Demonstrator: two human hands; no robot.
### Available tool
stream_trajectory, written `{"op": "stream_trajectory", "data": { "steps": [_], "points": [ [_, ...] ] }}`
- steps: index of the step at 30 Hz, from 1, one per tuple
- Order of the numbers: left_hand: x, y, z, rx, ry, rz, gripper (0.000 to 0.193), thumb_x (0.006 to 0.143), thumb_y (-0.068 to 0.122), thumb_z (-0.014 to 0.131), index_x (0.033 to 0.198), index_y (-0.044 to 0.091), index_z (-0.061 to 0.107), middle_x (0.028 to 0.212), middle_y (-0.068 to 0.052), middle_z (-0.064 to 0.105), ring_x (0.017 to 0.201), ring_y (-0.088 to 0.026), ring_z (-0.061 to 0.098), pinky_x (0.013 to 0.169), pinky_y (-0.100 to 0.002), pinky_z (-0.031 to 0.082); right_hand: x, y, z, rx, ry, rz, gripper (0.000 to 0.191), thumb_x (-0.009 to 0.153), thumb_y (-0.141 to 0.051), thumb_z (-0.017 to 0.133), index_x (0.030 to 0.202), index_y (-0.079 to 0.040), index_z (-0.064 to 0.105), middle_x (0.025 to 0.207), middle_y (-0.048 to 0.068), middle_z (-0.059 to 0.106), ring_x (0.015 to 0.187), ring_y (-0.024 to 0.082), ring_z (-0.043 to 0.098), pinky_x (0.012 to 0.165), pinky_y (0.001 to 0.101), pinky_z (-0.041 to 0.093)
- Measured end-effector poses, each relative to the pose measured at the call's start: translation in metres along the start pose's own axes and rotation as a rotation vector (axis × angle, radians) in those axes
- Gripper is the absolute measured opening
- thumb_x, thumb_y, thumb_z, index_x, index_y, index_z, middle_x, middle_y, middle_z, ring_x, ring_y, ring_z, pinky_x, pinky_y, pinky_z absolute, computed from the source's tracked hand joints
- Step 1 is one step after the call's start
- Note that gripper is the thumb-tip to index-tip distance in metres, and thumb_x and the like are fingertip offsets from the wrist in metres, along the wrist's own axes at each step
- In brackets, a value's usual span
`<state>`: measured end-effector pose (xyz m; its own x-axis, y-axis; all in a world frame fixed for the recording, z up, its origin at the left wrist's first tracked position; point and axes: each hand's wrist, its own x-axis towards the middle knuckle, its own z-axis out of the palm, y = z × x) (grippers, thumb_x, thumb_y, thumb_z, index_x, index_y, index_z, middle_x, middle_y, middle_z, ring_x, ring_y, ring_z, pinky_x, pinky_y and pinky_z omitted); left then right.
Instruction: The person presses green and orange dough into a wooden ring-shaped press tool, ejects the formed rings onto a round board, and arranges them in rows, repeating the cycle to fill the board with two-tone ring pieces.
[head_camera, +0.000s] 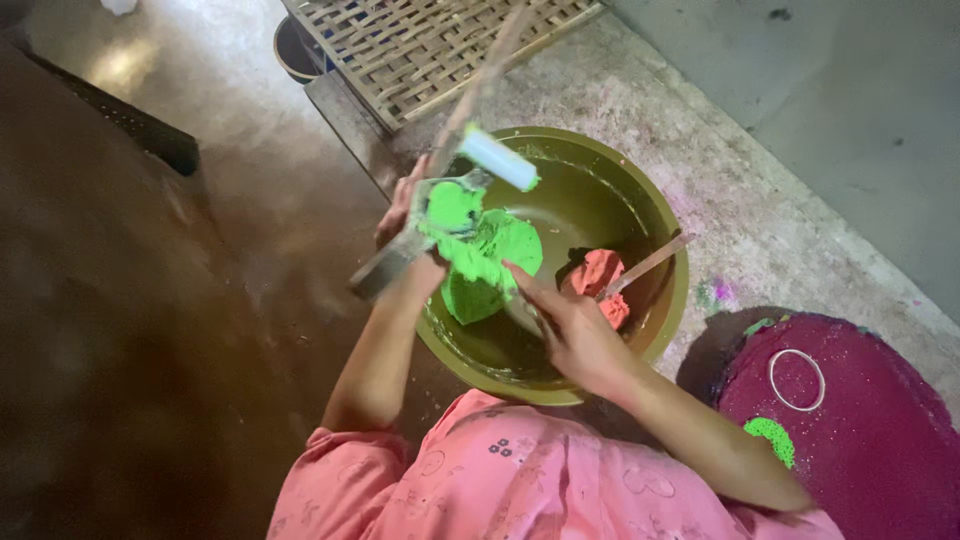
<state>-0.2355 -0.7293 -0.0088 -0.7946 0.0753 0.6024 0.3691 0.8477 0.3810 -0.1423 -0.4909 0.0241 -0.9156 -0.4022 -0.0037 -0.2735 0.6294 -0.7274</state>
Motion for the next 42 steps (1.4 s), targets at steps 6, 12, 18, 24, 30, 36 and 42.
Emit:
{"op": "stream_trajectory", "data": {
  "steps": [6, 12, 18, 24, 30, 36, 42],
  "points": [
    [0.005, 0.017, 0.0, 0.085, -0.082, -0.094, 0.048, 0.081, 0.037, 0.079, 0.121, 0.013, 0.069, 0.161, -0.024, 0.033, 0.126, -0.044, 0.055, 0.091, -0.047, 0.054, 0.026, 0.018, -0.04, 0.218, 0.088, 0.143, 0.05, 0.103, -0.005, 0.054, 0.152, -0.015, 0.052, 0.105, 0.019, 0.076, 0.075, 0.017, 0.062, 0.077, 0.0352, 0.055],
    [0.015, -0.005, 0.027, 0.146, -0.013, -0.185, 0.101, 0.081, 0.039, 0.078, 0.16, 0.002, 0.026, 0.147, -0.028, 0.048, 0.112, -0.035, 0.066, 0.082, -0.04, 0.06, 0.032, 0.02, 0.015, 0.174, 0.072, 0.087, 0.051, 0.102, -0.007, 0.055, 0.153, -0.013, 0.054, 0.097, 0.018, 0.073, 0.077, 0.018, 0.062, 0.074, 0.0311, 0.054],
    [0.02, -0.085, 0.045, -0.685, -0.053, -0.753, 0.055, 0.088, 0.019, 0.064, 0.141, 0.005, 0.056, 0.115, -0.008, 0.07, 0.081, -0.018, 0.064, 0.063, -0.035, 0.053, 0.04, 0.069, 0.048, 0.479, -0.277, 0.547, 0.048, 0.11, -0.009, 0.046, 0.157, -0.005, 0.053, 0.121, 0.045, 0.052, 0.109, 0.064, 0.05, 0.089, 0.062, 0.043],
    [-0.034, -0.048, 0.062, -1.673, -0.225, -0.623, 0.05, 0.08, 0.003, 0.065, 0.129, 0.002, 0.058, 0.105, -0.007, 0.064, 0.091, -0.017, 0.062, 0.074, -0.03, 0.05, 0.099, 0.081, 0.024, 0.273, 0.054, -0.332, 0.054, 0.112, -0.025, 0.049, 0.16, -0.004, 0.037, 0.168, 0.022, 0.034, 0.155, 0.033, 0.035, 0.129, 0.0428, 0.027],
    [-0.085, 0.056, 0.031, -2.081, -1.009, -0.607, 0.056, 0.083, 0.012, 0.072, 0.137, 0.006, 0.057, 0.12, -0.008, 0.068, 0.108, -0.019, 0.066, 0.098, -0.034, 0.055, 0.037, 0.011, -0.032, 1.414, 0.257, -0.411, 0.087, 0.103, -0.043, 0.065, 0.165, -0.018, 0.01, 0.165, 0.024, 0.035, 0.127, 0.04, 0.061, 0.1, 0.0531, 0.056],
    [-0.048, 0.086, -0.028, -1.285, -0.748, -0.035, 0.047, 0.083, 0.017, 0.086, 0.121, 0.006, 0.061, 0.112, -0.007, 0.07, 0.1, -0.022, 0.067, 0.089, -0.035, 0.057, -0.052, -0.023, -0.095, 0.601, 0.239, -0.477, 0.071, 0.109, -0.037, 0.06, 0.167, -0.019, 0.023, 0.149, 0.023, 0.056, 0.122, 0.038, 0.066, 0.103, 0.0466, 0.058],
    [-0.046, 0.124, -0.069, -0.904, -0.964, 0.07, 0.05, 0.063, 0.03, 0.087, 0.104, 0.014, 0.064, 0.084, -0.009, 0.073, 0.073, -0.032, 0.071, 0.068, -0.039, 0.057, -0.116, -0.039, -0.095, -0.257, 0.369, -0.986, 0.038, 0.108, -0.029, 0.052, 0.145, -0.026, 0.047, 0.138, 0.021, 0.06, 0.118, 0.044, 0.067, 0.091, 0.0451, 0.06]
  ]
}}
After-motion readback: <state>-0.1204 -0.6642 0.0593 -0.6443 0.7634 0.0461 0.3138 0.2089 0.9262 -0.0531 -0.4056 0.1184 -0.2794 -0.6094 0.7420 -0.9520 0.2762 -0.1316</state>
